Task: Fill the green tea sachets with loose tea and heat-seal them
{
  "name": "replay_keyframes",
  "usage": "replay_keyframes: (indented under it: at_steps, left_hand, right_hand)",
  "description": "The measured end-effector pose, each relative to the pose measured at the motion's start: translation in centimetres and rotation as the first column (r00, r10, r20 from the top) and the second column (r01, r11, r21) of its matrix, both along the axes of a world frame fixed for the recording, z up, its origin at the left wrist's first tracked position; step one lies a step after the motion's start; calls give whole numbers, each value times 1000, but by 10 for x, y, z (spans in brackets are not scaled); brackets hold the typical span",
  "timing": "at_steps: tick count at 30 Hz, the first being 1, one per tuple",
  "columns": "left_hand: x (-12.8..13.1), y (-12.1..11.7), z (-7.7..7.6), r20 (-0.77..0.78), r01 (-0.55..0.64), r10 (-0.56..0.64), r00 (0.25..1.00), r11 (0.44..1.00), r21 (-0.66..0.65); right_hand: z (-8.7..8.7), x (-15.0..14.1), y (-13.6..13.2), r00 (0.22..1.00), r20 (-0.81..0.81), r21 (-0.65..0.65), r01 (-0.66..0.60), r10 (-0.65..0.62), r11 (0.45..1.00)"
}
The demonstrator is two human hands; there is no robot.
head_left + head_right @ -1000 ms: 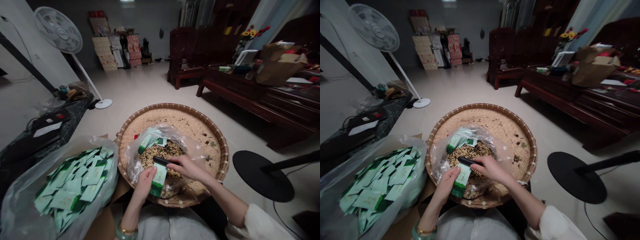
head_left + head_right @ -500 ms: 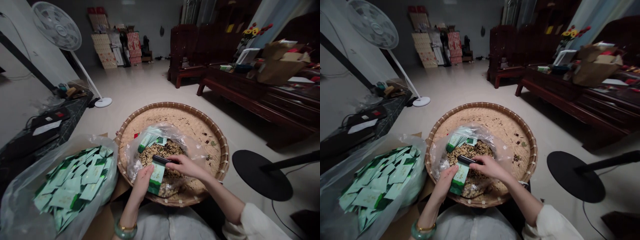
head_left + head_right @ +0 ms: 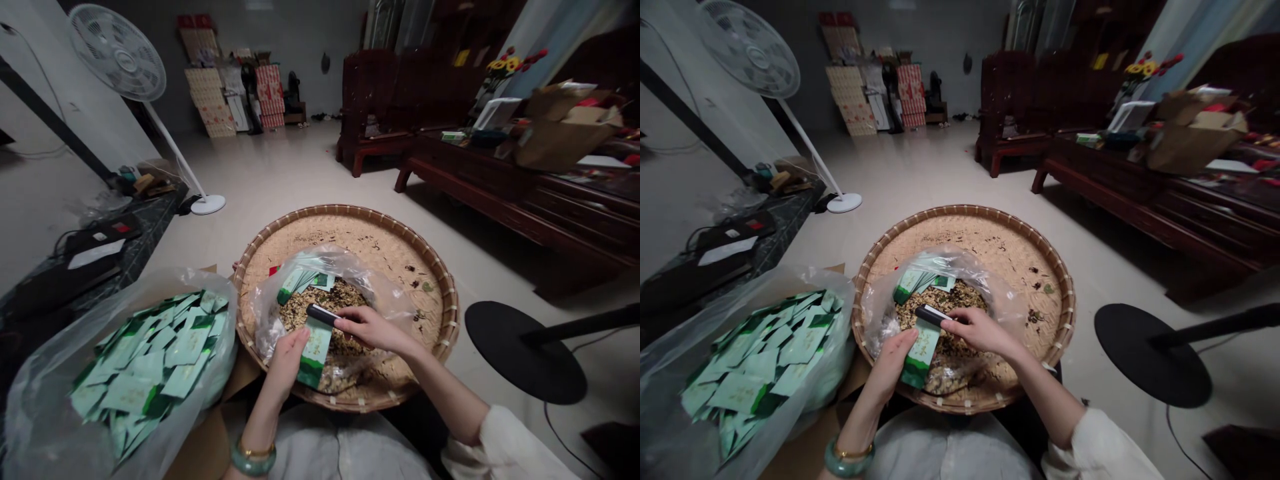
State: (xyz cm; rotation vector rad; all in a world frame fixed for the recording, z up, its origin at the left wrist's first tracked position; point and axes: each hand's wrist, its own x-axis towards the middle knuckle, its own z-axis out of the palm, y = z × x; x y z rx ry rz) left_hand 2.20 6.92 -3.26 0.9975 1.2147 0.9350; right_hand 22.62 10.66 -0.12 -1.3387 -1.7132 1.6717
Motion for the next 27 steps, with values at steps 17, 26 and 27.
replay_keyframes:
  at_steps: [17, 26, 27]
  left_hand:
    - [-7, 0, -5, -24, -30, 30, 999, 1000, -3]
    - [-4, -3, -1, -28, -5, 6, 1000, 1000, 13]
    - [-3, -3, 0, -36, 12, -11, 999, 1000, 9]
  right_hand:
    - [-14, 23, 10, 980, 171, 172, 72, -102, 983]
    - [-42, 29, 14, 729, 599, 538, -58, -332, 841]
    - [-37, 23, 12, 769, 540, 570, -37, -341, 821]
